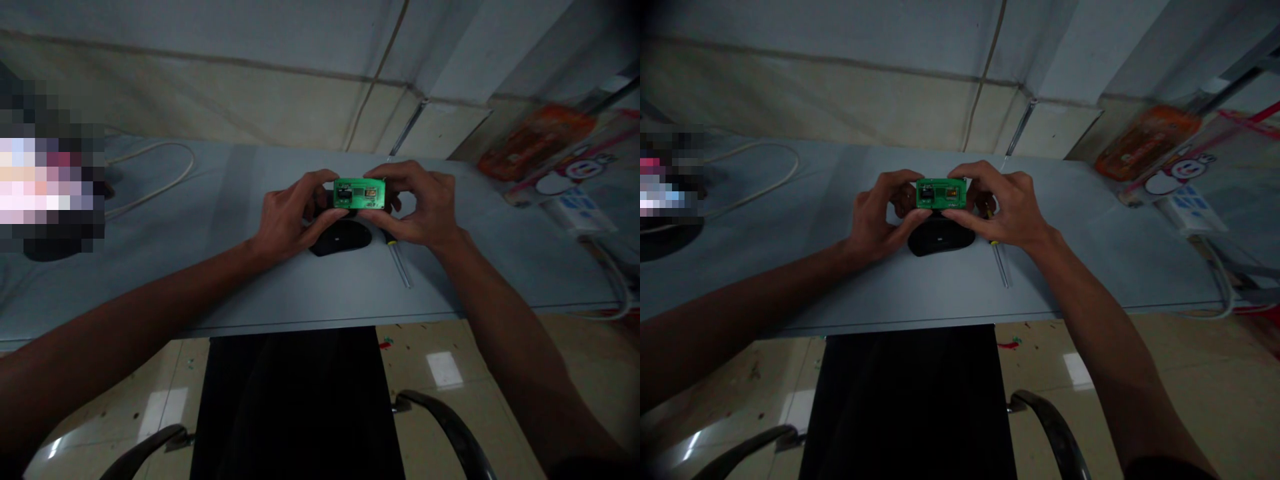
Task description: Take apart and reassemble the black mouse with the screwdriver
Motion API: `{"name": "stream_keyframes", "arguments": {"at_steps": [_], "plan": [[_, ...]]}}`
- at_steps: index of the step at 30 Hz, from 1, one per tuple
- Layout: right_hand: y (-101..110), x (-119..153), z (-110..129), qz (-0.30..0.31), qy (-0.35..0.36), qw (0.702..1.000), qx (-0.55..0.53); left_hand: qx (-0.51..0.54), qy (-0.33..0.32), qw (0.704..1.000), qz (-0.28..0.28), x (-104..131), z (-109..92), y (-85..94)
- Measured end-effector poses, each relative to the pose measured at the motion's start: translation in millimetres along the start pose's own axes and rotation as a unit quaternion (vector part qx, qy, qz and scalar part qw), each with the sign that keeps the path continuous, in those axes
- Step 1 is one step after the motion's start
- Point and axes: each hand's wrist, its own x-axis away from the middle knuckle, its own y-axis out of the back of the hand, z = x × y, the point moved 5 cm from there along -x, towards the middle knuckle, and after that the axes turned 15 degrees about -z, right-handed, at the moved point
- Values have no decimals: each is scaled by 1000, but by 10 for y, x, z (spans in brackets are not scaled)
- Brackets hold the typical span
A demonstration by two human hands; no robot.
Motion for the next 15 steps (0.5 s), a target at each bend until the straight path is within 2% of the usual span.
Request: {"name": "stream_keyframes", "arguments": {"at_steps": [4, 9, 15], "plan": [[3, 0, 59, -10, 65, 998, 4, 6, -2, 1000, 1, -14, -21, 8], [-31, -8, 17, 2, 58, 996, 67, 2, 48, 999, 11, -7, 10, -7], [-66, 1, 31, -4, 115, 982, 148, 20, 86, 996, 25, 28, 82, -75]]}}
